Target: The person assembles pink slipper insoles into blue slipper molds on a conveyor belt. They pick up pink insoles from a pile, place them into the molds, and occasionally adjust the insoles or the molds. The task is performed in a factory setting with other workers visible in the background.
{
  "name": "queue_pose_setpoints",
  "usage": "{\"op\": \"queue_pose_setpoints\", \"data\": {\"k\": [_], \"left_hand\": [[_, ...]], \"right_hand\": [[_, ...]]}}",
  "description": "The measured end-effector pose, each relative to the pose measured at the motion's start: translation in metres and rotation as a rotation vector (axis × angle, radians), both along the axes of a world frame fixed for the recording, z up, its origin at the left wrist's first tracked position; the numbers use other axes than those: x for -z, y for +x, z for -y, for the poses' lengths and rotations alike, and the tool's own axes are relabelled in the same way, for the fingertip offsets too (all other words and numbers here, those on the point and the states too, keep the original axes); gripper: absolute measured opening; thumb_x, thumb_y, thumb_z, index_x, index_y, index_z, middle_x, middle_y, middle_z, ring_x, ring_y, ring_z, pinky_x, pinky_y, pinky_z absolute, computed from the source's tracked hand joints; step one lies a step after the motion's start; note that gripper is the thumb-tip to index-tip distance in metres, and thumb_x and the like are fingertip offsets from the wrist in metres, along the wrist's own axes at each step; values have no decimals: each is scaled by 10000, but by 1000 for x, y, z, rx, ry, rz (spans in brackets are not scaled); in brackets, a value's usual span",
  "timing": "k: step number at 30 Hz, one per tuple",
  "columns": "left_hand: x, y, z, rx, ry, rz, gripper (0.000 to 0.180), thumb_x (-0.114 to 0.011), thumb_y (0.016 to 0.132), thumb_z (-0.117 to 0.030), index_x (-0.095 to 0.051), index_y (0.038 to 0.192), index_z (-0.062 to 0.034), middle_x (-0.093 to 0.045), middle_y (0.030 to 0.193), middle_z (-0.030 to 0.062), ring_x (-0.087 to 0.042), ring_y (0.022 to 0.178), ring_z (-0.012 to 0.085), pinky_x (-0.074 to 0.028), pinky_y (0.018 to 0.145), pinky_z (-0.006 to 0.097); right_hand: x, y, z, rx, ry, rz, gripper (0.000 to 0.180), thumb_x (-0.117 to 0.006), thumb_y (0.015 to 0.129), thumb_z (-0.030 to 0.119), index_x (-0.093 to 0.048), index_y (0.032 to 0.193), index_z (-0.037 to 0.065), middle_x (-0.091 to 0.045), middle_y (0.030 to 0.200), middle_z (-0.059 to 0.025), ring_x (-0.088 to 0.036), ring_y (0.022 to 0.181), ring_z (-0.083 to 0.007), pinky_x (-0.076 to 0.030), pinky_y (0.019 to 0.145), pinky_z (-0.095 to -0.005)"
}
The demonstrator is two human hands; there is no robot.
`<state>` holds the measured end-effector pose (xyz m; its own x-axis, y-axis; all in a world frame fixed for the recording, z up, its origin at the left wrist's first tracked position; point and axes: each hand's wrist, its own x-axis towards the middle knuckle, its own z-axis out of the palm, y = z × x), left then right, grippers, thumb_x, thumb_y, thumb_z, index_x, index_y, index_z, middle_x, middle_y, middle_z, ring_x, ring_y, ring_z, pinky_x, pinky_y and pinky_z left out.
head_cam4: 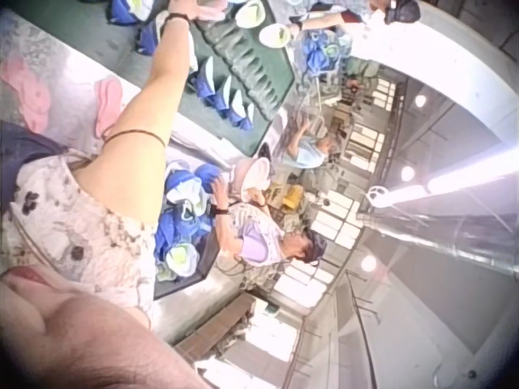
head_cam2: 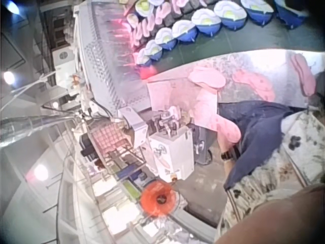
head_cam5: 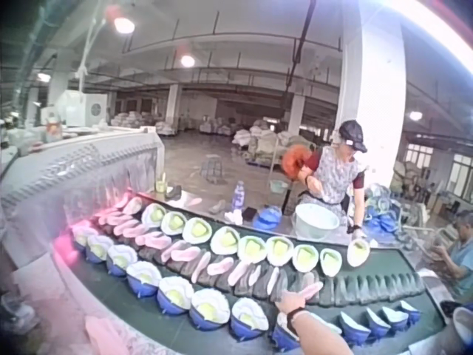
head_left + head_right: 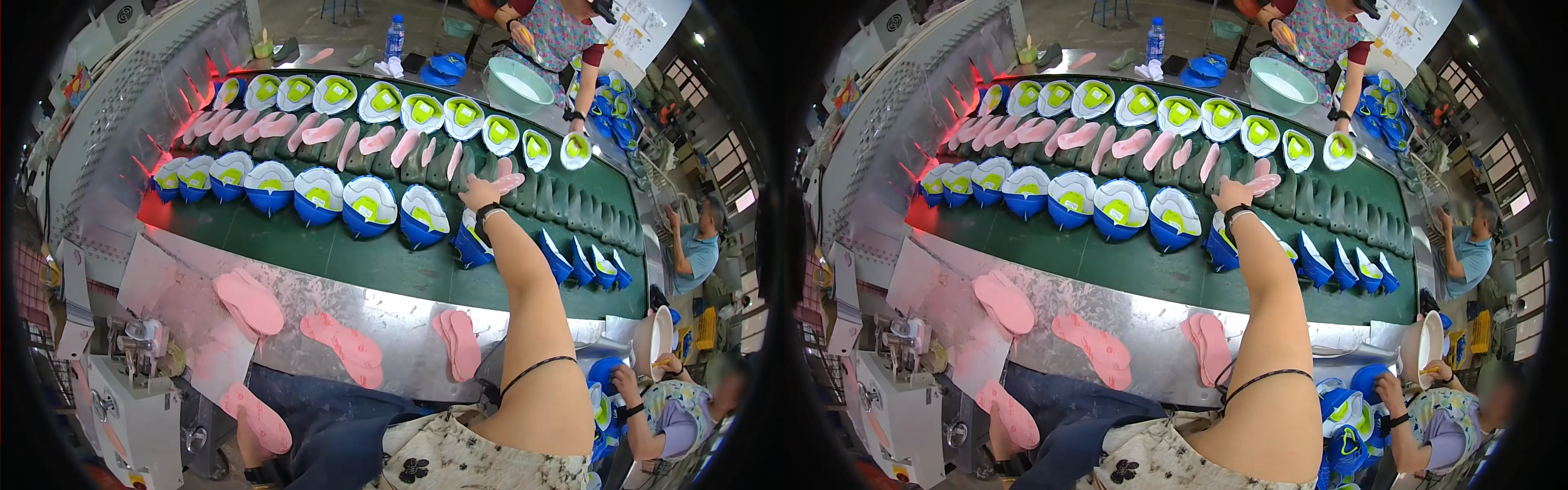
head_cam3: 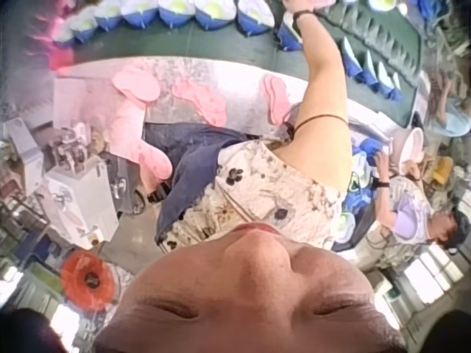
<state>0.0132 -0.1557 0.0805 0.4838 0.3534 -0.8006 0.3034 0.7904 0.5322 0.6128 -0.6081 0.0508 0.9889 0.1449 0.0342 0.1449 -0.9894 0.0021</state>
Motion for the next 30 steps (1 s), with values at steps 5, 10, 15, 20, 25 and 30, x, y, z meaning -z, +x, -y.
{"op": "queue_pose_setpoints", "data": {"k": [5,10,15,20,25,30], "left_hand": [[3,1,4,-24,-5,-58,544,-459,940,-501,-479,1247,-52,-554,1132,96,-560,1033,274,-465,887,442],[-1,1,3,-18,13,-132,567,-449,939,-508,-460,1275,-53,-539,1178,110,-546,1074,289,-452,913,457],[0,1,6,-11,6,-109,591,-449,934,-517,-452,1288,-45,-537,1191,114,-544,1083,292,-446,924,469],[-7,8,14,-4,27,-85,588,-442,940,-508,-445,1299,-42,-538,1194,114,-549,1072,285,-448,924,464],[1,0,12,-33,16,-73,584,-453,937,-500,-446,1300,-43,-543,1185,112,-551,1067,279,-453,917,459],[5,-13,7,-37,-3,-78,537,-453,929,-508,-490,1231,-65,-561,1092,95,-558,1001,264,-460,884,422]], "right_hand": [[0,-3,0,193,59,120,240,-658,802,211,-605,1009,102,-675,919,-148,-666,861,-300,-527,731,-432],[-14,6,7,99,141,323,139,-535,826,69,-582,957,78,-653,860,-178,-646,844,-348,-516,716,-452],[-27,10,2,140,158,461,179,-536,842,89,-574,1017,93,-645,852,-170,-634,806,-361,-498,721,-451],[-14,27,18,-29,307,359,332,-537,797,40,-536,1116,130,-631,919,-166,-621,846,-388,-490,723,-466],[-1,25,23,-93,463,744,403,-560,758,82,-518,1156,128,-584,984,-200,-581,917,-409,-471,782,-468],[17,12,85,532,639,369,287,-623,771,195,-662,1031,81,-635,1012,-176,-637,890,-356,-509,792,-417]]}}
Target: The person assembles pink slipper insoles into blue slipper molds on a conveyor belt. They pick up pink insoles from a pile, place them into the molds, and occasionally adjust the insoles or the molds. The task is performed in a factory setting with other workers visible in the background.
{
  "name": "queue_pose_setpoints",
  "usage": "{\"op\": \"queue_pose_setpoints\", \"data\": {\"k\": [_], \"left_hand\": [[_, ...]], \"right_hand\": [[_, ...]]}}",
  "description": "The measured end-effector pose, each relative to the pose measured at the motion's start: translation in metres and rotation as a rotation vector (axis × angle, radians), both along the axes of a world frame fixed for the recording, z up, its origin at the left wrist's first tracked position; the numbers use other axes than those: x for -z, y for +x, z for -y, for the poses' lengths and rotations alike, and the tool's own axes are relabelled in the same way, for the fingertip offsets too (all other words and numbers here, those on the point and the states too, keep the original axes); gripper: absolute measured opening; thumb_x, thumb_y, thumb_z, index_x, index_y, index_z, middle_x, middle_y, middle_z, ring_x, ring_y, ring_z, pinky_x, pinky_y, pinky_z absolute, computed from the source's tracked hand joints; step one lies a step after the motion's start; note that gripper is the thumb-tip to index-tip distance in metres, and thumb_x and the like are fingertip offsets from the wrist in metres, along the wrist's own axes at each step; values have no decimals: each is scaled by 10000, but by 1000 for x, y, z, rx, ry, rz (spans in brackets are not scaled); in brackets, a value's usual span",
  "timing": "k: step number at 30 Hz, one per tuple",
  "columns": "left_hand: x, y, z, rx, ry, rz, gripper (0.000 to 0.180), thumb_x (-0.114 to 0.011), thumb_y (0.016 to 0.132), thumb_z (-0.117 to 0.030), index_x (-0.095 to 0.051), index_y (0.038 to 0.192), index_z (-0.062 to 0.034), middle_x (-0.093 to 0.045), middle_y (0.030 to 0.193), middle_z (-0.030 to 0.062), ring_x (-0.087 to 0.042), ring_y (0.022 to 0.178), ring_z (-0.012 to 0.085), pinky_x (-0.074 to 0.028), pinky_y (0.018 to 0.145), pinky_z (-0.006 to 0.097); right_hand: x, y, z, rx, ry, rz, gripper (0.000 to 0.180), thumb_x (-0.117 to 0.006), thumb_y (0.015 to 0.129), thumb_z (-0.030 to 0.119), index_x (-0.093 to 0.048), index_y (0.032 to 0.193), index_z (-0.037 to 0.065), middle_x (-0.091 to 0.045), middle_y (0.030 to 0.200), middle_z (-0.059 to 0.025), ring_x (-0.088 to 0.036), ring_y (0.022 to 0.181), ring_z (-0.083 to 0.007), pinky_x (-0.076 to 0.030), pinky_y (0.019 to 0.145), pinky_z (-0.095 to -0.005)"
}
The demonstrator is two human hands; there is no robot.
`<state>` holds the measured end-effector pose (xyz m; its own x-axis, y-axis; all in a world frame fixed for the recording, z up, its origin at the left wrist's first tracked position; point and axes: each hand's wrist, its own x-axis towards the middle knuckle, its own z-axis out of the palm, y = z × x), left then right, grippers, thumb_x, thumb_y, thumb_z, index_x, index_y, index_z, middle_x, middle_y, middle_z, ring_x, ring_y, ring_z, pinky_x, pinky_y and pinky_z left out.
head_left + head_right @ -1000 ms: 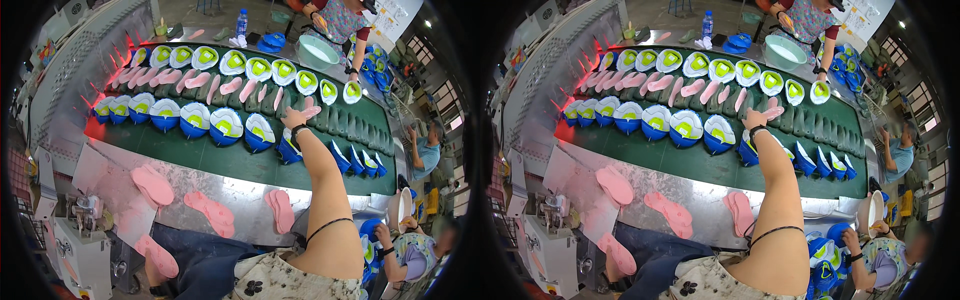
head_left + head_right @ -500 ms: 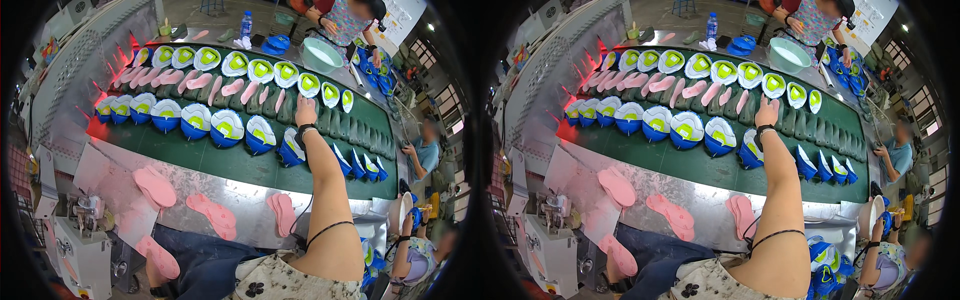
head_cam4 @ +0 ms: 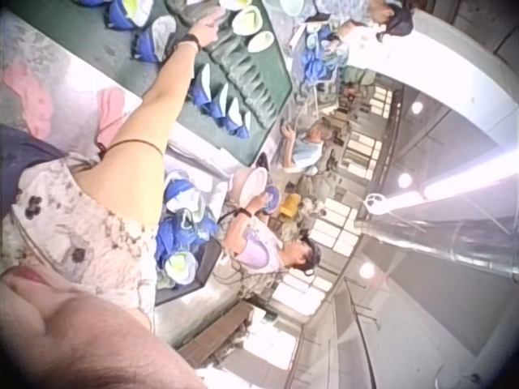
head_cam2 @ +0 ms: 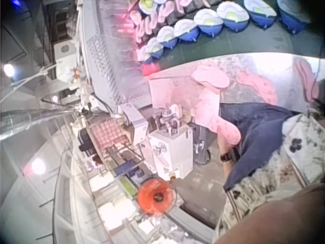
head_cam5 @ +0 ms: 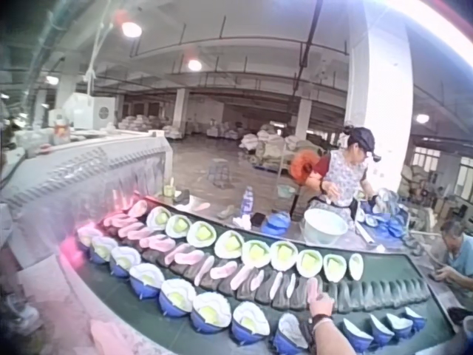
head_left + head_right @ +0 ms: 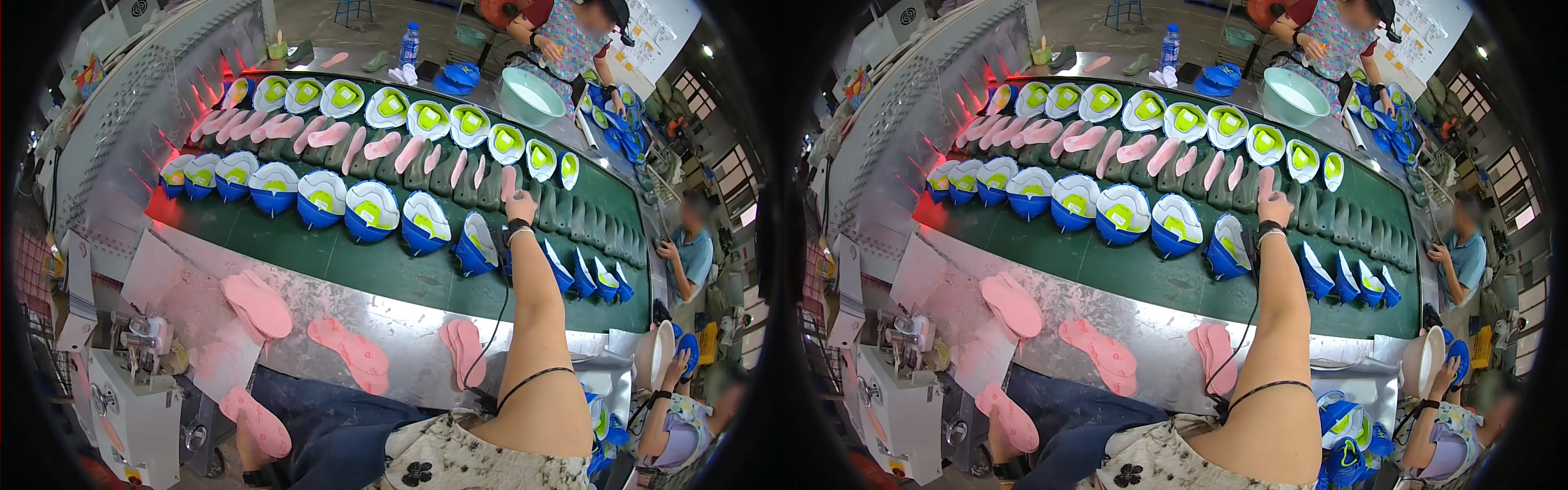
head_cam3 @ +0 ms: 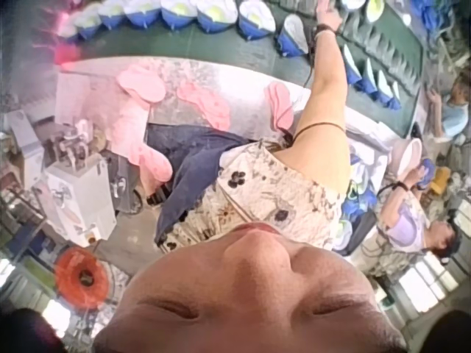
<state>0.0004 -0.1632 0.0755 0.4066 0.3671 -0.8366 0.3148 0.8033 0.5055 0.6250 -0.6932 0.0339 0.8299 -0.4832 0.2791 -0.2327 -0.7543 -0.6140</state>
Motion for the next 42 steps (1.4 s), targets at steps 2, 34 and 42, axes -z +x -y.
{"op": "queue_pose_setpoints", "data": {"k": [2,34,42], "left_hand": [[2,4,1,3,-10,17,527,-464,923,-502,-501,1213,-63,-566,1074,92,-565,982,263,-465,872,418],[-59,-35,0,-219,68,246,717,-278,926,-624,-515,1181,3,-583,800,87,-612,715,229,-536,662,390],[-58,-40,-5,-160,3,334,675,-286,929,-568,-519,1206,2,-564,764,70,-618,689,230,-535,640,378]], "right_hand": [[21,12,24,-181,147,15,256,-650,754,210,-691,949,49,-687,873,-155,-672,829,-302,-519,765,-364],[-74,-409,-570,-1546,675,-666,317,-676,835,279,-614,932,-16,-647,724,-72,-577,655,-102,-464,564,-283],[-45,-373,-649,-1481,546,-380,449,-684,816,267,-526,1104,-39,-621,857,-140,-632,709,-241,-500,582,-365]]}}
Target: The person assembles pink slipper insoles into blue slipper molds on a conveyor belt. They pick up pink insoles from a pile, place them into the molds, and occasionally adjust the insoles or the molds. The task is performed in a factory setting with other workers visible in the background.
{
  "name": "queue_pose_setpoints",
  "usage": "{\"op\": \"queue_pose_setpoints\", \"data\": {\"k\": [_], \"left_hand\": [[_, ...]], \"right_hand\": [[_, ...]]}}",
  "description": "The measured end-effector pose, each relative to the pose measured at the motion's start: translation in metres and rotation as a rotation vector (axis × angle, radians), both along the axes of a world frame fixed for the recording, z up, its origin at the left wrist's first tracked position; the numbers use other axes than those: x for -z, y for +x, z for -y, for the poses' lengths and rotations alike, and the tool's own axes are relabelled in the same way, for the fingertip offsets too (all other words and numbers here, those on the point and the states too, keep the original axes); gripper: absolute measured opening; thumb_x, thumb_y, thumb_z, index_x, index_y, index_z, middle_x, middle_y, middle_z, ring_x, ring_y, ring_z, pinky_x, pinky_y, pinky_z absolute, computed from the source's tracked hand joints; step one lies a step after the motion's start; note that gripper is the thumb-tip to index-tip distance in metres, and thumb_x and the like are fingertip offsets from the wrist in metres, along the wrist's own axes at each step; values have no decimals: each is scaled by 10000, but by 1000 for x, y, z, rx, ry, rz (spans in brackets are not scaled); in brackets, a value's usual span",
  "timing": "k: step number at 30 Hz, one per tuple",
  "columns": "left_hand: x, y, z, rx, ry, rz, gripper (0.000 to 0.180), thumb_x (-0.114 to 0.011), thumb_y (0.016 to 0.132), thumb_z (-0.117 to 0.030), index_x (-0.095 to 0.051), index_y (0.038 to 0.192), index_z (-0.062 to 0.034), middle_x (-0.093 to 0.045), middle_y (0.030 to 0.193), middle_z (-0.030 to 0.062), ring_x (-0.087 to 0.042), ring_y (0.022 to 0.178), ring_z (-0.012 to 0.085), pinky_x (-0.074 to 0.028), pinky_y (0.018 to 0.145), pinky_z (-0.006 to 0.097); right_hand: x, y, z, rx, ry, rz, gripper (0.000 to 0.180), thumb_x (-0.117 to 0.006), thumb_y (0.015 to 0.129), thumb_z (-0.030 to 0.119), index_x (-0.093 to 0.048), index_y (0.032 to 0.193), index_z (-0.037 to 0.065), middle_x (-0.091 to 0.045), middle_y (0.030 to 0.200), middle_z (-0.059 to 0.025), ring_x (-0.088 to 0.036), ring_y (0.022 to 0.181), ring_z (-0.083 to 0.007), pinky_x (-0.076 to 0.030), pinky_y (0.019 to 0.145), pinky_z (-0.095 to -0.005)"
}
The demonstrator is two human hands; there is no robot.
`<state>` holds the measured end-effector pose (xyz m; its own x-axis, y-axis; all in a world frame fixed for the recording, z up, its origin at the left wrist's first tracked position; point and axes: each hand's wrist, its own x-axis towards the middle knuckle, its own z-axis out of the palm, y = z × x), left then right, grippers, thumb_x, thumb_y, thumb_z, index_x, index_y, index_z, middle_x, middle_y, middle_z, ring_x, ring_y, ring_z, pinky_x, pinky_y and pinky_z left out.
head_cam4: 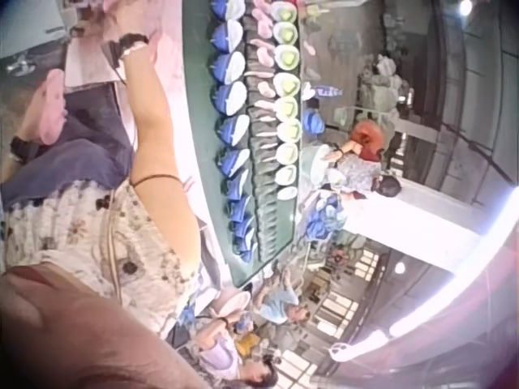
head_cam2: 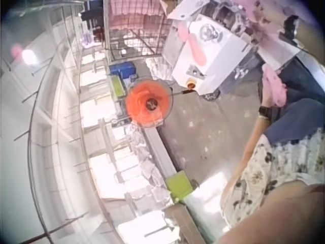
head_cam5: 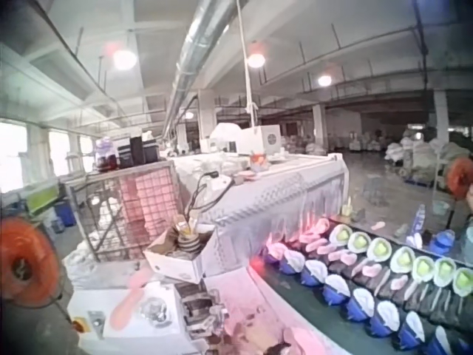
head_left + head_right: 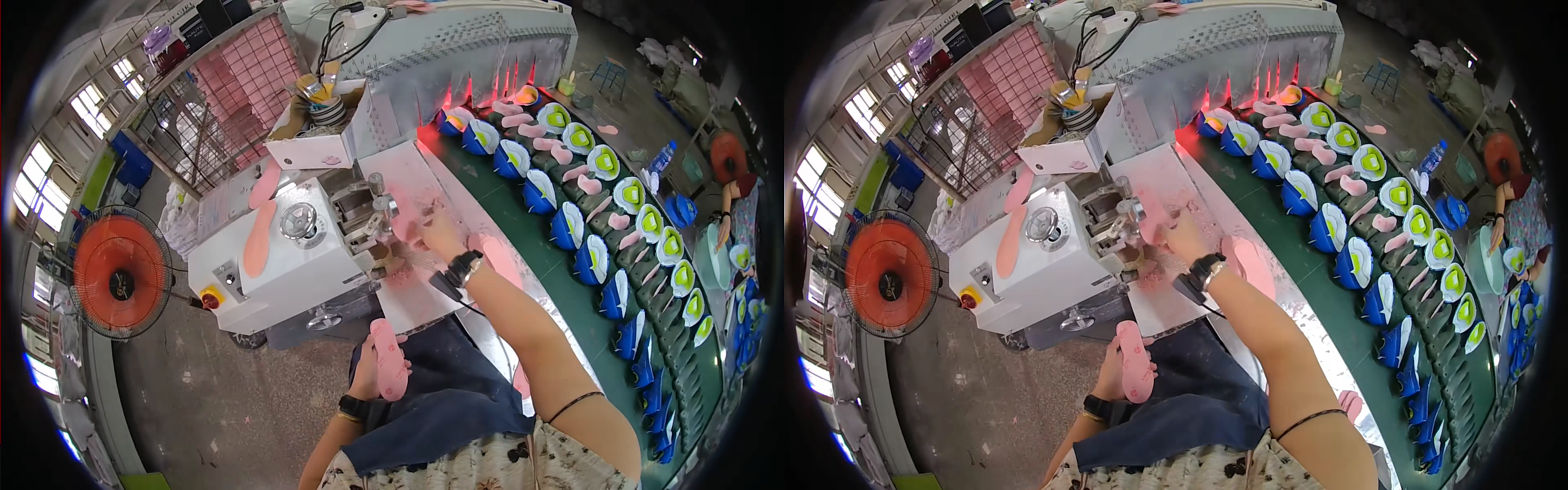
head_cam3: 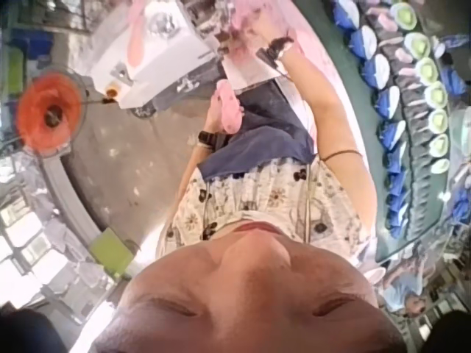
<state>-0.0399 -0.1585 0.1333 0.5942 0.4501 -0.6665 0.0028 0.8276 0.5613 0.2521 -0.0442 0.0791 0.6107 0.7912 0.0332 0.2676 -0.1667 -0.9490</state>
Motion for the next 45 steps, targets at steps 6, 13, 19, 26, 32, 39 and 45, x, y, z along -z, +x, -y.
{"op": "queue_pose_setpoints", "data": {"k": [6,13,19,26,32,39,45], "left_hand": [[3,-8,5,8,12,-78,597,-307,955,-483,-520,1201,17,-557,752,64,-629,653,229,-555,606,376],[-14,-20,18,-15,285,-182,507,-355,974,-377,-518,1178,58,-572,779,111,-644,638,231,-573,583,355],[3,-14,18,19,248,-32,575,-341,976,-453,-372,1324,4,-597,997,222,-652,810,310,-563,702,419],[29,14,19,95,217,-111,582,-459,953,-463,-377,1303,-5,-606,1039,226,-644,832,330,-540,735,418],[37,40,16,142,307,-188,488,-470,970,-396,-477,1238,12,-599,1019,115,-624,872,227,-519,757,351],[33,49,29,110,215,-171,404,-491,965,-318,-505,1219,-4,-575,1068,82,-587,947,191,-492,821,336],[40,41,32,160,211,-129,354,-521,943,-234,-509,1207,2,-581,1081,92,-588,971,217,-490,840,354]], "right_hand": [[-52,12,23,17,-79,584,354,-597,855,288,-564,1091,26,-625,949,-217,-609,824,-417,-487,732,-473],[-71,-30,-22,104,-132,-6,473,-616,825,387,-643,1005,-49,-656,934,-219,-634,917,-338,-494,791,-375],[-26,41,-6,318,261,-365,258,-587,887,240,-597,925,-15,-638,716,-120,-647,590,-204,-480,473,-317],[-20,210,284,798,288,-204,169,-540,898,157,-481,1003,37,-588,723,-150,-603,494,-231,-476,393,-347],[17,310,613,1345,-342,358,371,-670,748,188,-562,1067,32,-640,785,-146,-639,747,-254,-501,624,-387],[21,332,694,1417,-496,273,398,-610,710,104,-622,1095,1,-665,1040,-196,-641,1007,-294,-485,857,-372],[15,252,451,1054,206,554,168,-594,750,55,-626,915,56,-595,772,-101,-594,729,-222,-460,624,-362]]}}
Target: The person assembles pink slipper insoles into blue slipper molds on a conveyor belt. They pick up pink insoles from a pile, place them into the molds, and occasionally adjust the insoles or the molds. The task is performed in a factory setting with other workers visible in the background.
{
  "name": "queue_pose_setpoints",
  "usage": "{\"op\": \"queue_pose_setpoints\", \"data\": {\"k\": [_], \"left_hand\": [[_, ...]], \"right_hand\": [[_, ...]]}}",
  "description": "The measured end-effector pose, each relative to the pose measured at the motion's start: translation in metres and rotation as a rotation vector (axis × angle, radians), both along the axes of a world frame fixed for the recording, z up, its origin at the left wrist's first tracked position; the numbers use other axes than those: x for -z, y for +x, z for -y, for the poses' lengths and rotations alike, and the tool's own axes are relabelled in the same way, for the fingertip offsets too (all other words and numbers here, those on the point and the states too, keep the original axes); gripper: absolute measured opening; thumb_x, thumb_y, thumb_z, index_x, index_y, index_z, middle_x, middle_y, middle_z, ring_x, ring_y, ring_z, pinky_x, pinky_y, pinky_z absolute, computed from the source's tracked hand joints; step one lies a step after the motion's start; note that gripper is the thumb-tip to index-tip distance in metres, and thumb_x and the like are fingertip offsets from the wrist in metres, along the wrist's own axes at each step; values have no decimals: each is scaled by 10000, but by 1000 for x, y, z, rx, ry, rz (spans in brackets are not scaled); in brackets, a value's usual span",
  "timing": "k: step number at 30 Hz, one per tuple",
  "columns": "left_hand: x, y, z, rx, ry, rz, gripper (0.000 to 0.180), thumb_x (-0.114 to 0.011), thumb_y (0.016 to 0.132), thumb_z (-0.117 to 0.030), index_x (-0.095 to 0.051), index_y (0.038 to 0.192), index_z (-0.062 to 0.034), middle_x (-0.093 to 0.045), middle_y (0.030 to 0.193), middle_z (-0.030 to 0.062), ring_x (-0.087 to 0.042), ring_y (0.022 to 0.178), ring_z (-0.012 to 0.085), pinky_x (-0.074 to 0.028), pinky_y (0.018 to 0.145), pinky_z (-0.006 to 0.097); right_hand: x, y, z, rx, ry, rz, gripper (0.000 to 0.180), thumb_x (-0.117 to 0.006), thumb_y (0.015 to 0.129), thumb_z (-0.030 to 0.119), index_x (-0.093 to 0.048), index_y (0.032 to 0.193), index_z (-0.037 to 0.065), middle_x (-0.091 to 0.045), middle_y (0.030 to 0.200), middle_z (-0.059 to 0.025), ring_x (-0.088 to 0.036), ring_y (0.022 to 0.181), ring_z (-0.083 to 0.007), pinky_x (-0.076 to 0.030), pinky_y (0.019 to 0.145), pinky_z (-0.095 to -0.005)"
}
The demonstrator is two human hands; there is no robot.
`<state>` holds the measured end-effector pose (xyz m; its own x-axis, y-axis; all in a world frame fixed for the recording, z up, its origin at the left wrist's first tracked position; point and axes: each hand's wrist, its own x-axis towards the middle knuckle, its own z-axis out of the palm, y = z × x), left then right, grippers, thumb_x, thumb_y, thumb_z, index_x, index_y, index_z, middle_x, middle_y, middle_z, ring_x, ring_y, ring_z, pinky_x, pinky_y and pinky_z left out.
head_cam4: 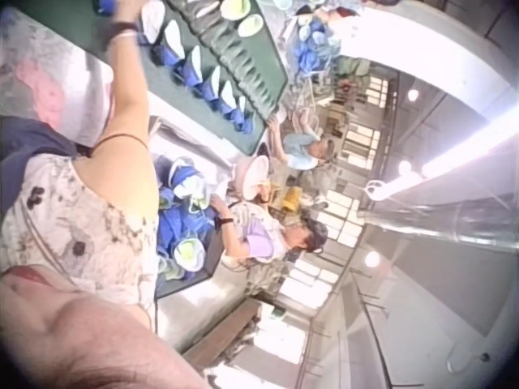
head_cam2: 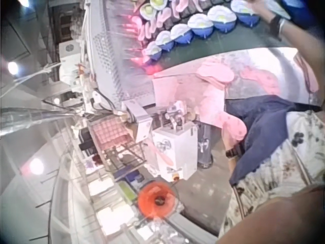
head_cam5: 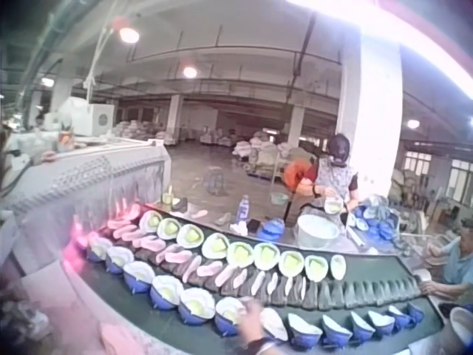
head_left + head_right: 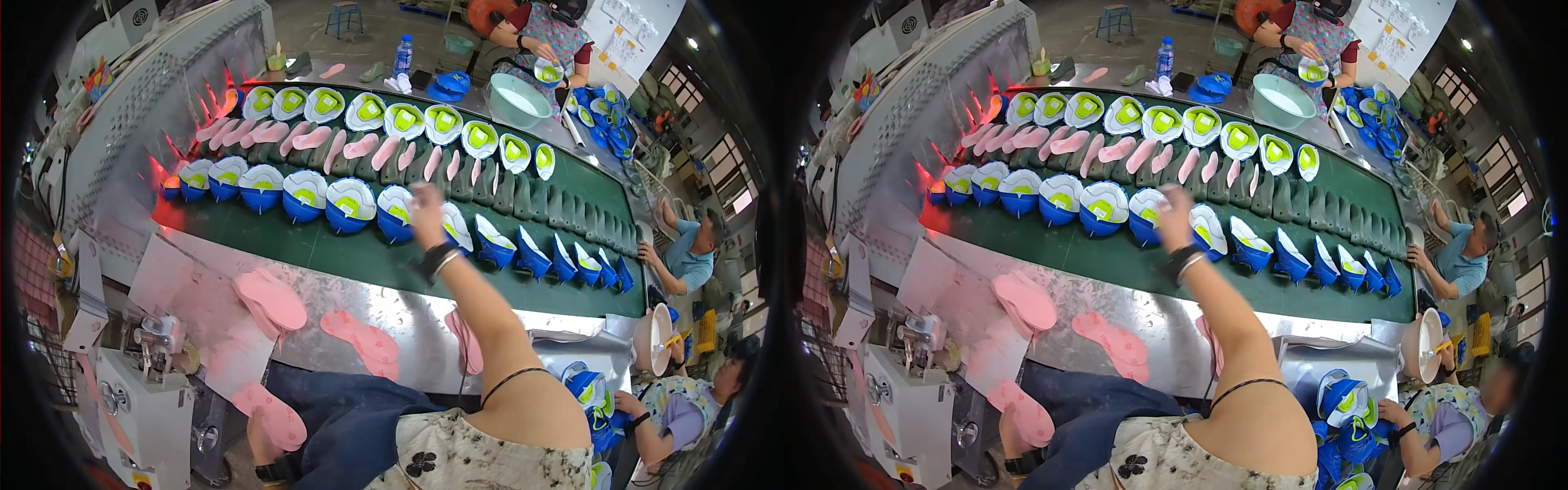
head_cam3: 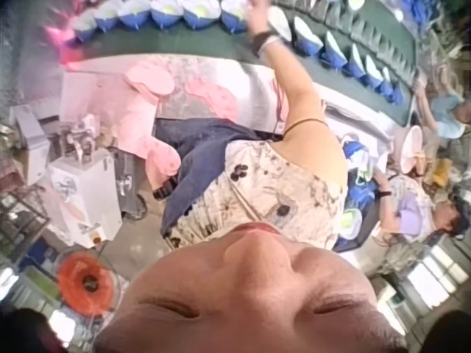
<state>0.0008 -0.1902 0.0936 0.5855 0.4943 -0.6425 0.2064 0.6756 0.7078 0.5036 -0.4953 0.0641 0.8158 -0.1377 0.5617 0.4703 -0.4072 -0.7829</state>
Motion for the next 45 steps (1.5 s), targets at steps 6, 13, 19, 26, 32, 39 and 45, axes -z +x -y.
{"op": "queue_pose_setpoints", "data": {"k": [6,13,19,26,32,39,45], "left_hand": [[-25,15,4,15,247,-40,342,-530,943,-218,-553,1145,57,-623,1035,107,-619,908,209,-504,769,314],[-58,7,-5,-308,182,129,515,-401,994,-409,-516,1226,37,-635,961,109,-612,765,173,-525,692,309],[-71,-44,-5,-289,125,140,749,-275,950,-613,-430,1299,32,-619,920,139,-600,751,196,-529,705,333],[-64,-55,-2,-233,18,151,861,-208,913,-691,-447,1293,43,-617,925,160,-601,771,218,-524,719,346],[-40,-76,-4,-225,-63,163,870,-213,908,-699,-436,1298,46,-614,937,183,-603,800,240,-521,740,364],[-54,-83,0,-259,-14,109,859,-192,910,-696,-461,1259,41,-630,971,191,-609,745,229,-535,718,374],[-60,-64,-3,-158,-40,81,873,-217,889,-725,-444,1269,28,-628,1005,204,-614,755,242,-535,721,387]], "right_hand": [[-75,-282,-181,-1234,-478,-404,334,-452,960,306,-590,819,36,-635,803,-157,-616,777,-328,-464,735,-422],[-48,-360,-250,-1284,-158,-812,292,-569,873,280,-560,992,13,-641,765,-159,-645,703,-280,-481,610,-386],[-29,-294,-347,-1081,-167,-538,374,-605,787,256,-589,1037,-22,-658,876,-218,-654,833,-331,-503,733,-387],[-42,-262,-422,-1083,-209,-643,434,-613,799,219,-521,1147,-23,-622,996,-269,-611,947,-395,-497,762,-424],[-90,-243,-400,-820,-620,27,449,-594,848,262,-479,1194,1,-641,919,-235,-599,911,-421,-489,765,-472],[-63,-274,-456,-889,-322,-480,353,-625,838,351,-648,903,5,-669,859,-201,-648,855,-358,-491,737,-424],[-42,-211,-449,-988,240,-832,256,-586,891,294,-640,856,47,-648,720,-73,-682,677,-162,-459,491,-263]]}}
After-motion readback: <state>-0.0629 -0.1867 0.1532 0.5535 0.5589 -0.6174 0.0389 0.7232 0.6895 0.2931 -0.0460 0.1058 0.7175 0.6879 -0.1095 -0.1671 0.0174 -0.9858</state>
